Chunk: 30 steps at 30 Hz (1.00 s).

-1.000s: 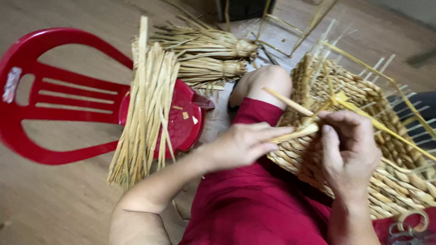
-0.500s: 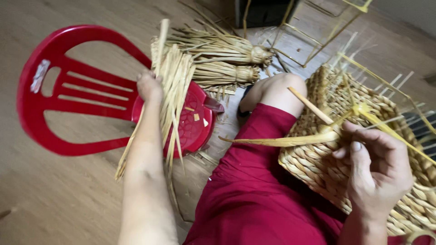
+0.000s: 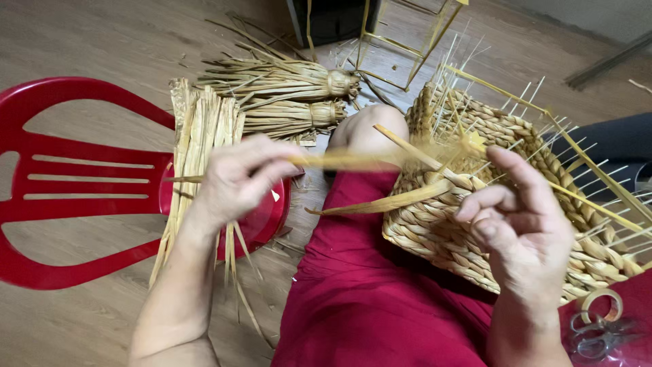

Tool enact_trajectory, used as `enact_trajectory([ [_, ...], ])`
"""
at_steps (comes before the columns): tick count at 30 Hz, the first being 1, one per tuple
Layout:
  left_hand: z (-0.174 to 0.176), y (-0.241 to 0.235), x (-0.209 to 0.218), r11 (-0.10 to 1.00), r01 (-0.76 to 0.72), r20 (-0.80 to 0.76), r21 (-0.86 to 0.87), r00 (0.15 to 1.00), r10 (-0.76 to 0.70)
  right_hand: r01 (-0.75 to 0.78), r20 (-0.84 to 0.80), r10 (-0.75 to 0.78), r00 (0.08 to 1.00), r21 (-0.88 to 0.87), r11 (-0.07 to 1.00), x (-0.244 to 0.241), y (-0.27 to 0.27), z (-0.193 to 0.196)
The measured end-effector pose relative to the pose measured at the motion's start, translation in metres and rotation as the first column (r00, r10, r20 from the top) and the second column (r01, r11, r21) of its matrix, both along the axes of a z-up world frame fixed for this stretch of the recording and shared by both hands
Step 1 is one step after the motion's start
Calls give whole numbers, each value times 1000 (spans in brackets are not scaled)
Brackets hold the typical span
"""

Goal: The person weaves a rectangular basket using dried palm leaves and a yellow metal frame. They interlace the leaves through vertical spokes, periodically adjusting the basket's position and pulling the weave tight to maintain the structure.

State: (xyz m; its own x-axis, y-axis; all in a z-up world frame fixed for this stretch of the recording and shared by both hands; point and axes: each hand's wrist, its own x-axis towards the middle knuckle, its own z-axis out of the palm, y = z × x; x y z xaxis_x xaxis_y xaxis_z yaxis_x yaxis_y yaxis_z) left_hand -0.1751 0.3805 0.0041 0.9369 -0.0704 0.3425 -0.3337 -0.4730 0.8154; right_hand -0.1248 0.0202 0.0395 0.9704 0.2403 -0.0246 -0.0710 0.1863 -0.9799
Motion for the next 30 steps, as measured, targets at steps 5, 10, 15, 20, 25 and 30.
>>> enact_trajectory([
  [5, 30, -30, 14, 957, 181, -97, 227, 982, -163, -9, 48, 13, 999, -90, 996, -12, -16, -25],
  [10, 21, -84, 27, 954, 284, 165, 97, 941, -297, 44, 95, -21, 995, -253, 966, -15, 17, -33],
  [15, 1, -116, 47, 938, 257, 80, 232, 956, -281, 156, 280, -69, 958, -304, 940, -3, 21, -9],
  [20, -15, -109, 61, 971, 162, 169, 175, 967, -192, 339, 550, 141, 823, -675, 655, 9, 23, -11],
  [25, -15, -108, 72, 986, 166, 196, 22, 966, -167, 373, 535, 146, 832, -734, 567, 13, 27, -19],
  [30, -21, -117, 80, 991, 133, 185, 19, 973, -134, 390, 554, 123, 823, -710, 587, 12, 26, -24],
])
